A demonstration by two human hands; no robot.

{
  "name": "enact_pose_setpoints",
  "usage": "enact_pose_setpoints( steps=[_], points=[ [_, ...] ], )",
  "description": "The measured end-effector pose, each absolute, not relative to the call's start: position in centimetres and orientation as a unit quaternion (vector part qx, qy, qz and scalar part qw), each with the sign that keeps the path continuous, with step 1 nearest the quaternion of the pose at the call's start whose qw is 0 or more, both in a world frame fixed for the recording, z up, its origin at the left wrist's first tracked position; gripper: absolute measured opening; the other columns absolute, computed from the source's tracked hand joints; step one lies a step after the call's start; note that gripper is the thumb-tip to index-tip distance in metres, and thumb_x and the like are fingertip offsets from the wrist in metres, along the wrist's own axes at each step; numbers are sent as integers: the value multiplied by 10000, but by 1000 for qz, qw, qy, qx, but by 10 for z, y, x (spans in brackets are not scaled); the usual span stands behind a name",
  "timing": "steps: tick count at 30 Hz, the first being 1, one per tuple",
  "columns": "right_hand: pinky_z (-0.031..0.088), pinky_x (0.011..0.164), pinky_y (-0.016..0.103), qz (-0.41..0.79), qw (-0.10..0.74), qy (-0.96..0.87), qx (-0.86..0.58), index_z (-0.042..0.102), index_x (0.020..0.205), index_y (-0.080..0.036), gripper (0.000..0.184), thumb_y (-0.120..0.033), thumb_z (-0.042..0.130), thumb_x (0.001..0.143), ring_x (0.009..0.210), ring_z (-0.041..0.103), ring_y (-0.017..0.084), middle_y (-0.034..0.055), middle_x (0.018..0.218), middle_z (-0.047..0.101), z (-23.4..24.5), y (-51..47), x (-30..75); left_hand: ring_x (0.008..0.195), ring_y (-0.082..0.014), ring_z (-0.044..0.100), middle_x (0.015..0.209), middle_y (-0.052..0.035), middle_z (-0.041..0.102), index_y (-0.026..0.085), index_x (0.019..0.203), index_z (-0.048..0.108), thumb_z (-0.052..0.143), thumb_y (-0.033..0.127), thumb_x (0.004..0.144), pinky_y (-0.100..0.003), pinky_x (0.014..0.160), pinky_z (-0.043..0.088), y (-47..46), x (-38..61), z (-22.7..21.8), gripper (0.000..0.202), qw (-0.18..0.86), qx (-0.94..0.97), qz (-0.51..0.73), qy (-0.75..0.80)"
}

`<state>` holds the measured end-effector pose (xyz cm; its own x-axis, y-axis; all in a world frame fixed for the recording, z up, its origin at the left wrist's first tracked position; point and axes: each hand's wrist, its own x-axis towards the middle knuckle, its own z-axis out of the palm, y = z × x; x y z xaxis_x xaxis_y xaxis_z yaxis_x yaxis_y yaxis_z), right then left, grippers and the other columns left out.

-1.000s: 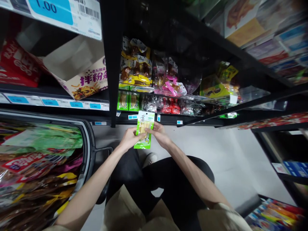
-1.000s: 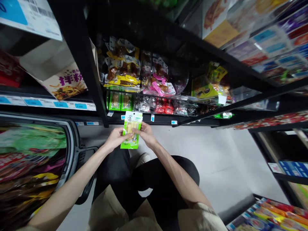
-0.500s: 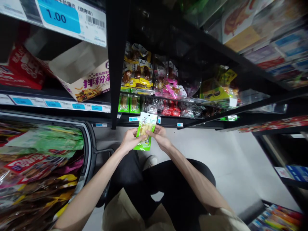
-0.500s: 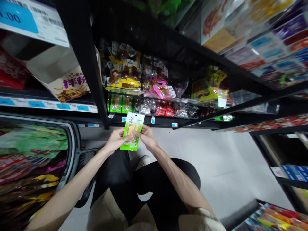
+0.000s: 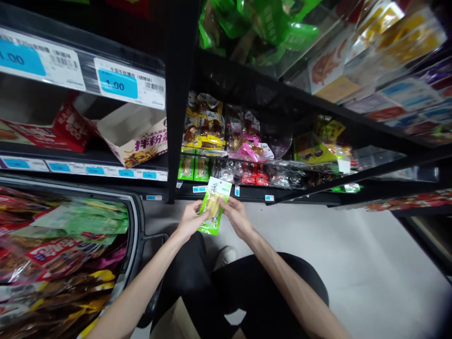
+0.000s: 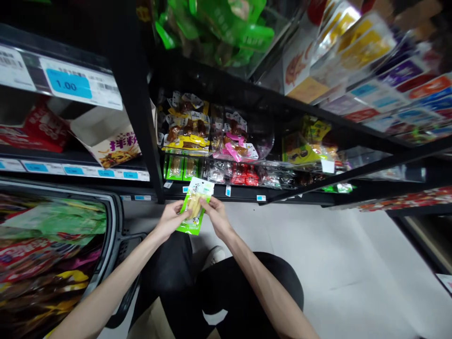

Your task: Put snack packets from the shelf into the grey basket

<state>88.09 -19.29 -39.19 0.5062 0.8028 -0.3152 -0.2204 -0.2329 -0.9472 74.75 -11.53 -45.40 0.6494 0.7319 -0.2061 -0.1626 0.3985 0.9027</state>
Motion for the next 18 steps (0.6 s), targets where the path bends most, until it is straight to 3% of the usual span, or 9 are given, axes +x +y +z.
enact_pose_setpoints(
  steps=[5,8,10,13,18],
  points=[
    [527,951,397,413,590,-242,-650,772,1045,-203,430,-471,871,724,967,718,245,82,1092,771,-394,-195,884,924,-249,730,964,-102,760,150,992,649,804,379,690,-331,827,560,-116,749,-461,409,776,475,288,299],
    [524,964,405,391,601,-227,-660,771,1048,-196,446,-458,885,705,982,714,250,84,1090,770,-395,-196,888,877,-224,729,970,-78,742,182,1051,605,775,367,758,-327,795,568,-117,747,-463,386,708,543,317,323],
    [538,939,409,384,610,-210,-661,770,1041,-192,450,-456,890,696,971,716,254,87,1088,770,-394,-197,890,888,-205,717,1074,-76,719,204,1115,613,742,345,808,-334,812,572,-118,745,-462,362,647,594,345,331],
    [564,888,419,386,619,-190,-658,769,1020,-190,444,-440,902,678,931,724,260,91,1076,771,-390,-198,890,1070,-225,681,1248,-89,652,236,1205,641,741,292,823,-392,972,550,-121,744,-456,399,571,664,380,297],
    [583,880,453,405,612,-192,-651,767,1060,-216,442,-455,882,706,976,727,282,94,1131,757,-387,-199,888,1383,-303,500,1513,-116,459,246,1292,617,830,239,716,-456,1161,437,-128,744,-452,615,496,750,360,248]
  ],
)
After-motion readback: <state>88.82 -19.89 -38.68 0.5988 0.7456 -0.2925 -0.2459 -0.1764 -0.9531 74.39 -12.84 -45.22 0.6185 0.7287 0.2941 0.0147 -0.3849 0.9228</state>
